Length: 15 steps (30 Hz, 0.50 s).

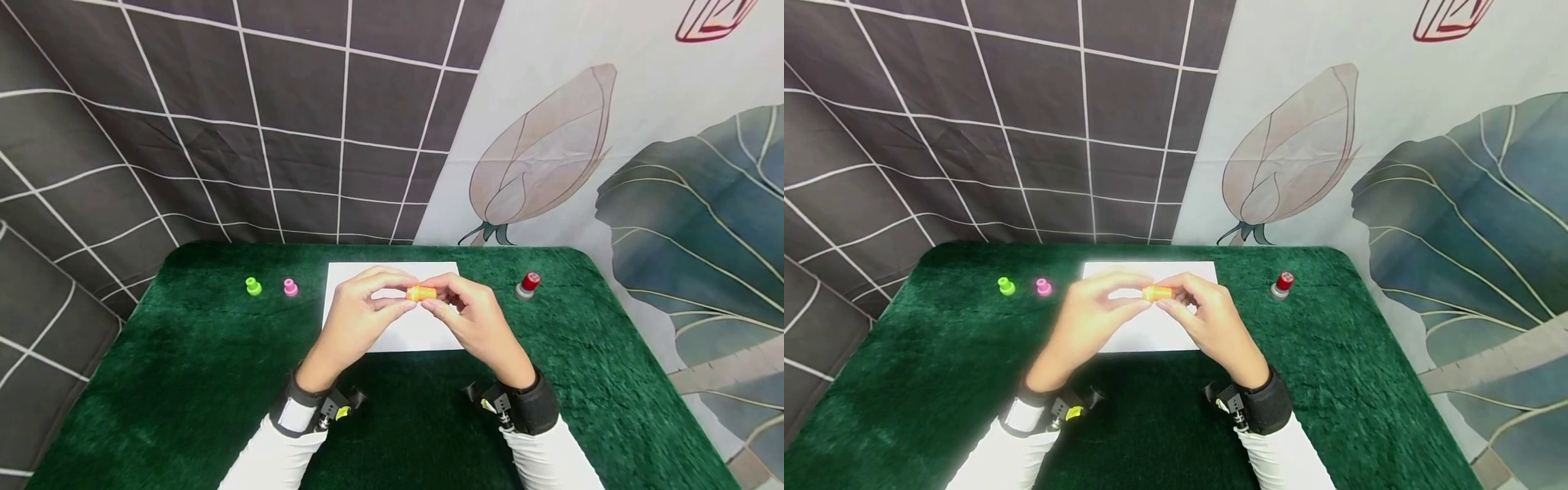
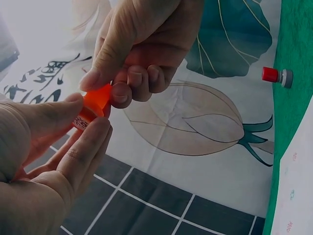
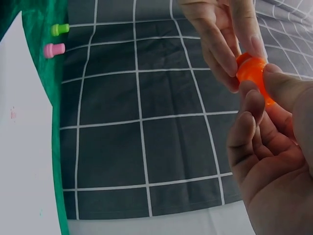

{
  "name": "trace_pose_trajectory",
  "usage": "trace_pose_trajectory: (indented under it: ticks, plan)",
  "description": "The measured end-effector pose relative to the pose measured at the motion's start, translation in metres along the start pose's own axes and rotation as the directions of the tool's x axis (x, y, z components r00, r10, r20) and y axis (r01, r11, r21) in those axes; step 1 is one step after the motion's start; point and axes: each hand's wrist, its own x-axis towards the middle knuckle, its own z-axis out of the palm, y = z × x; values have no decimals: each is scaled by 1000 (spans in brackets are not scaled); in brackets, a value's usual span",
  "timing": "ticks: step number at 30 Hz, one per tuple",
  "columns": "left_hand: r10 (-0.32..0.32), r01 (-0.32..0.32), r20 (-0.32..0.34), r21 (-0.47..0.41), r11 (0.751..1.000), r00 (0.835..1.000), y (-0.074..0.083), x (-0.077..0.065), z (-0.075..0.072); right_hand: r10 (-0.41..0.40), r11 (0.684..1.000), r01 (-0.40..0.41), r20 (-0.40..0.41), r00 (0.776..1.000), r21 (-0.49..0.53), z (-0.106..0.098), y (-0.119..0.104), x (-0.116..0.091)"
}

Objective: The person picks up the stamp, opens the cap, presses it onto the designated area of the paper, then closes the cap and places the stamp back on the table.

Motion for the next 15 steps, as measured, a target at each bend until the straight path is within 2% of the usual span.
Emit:
trace_pose_trajectory:
  ticks: [11,15]
  plan:
    - [-38,38,-34,4,999,999,3,-2,0,-68,996,66,-33,997,-53,2,2,0]
    - [-34,38,-74,54,998,997,5,0,-3,-81,992,75,-66,995,-98,-2,2,0]
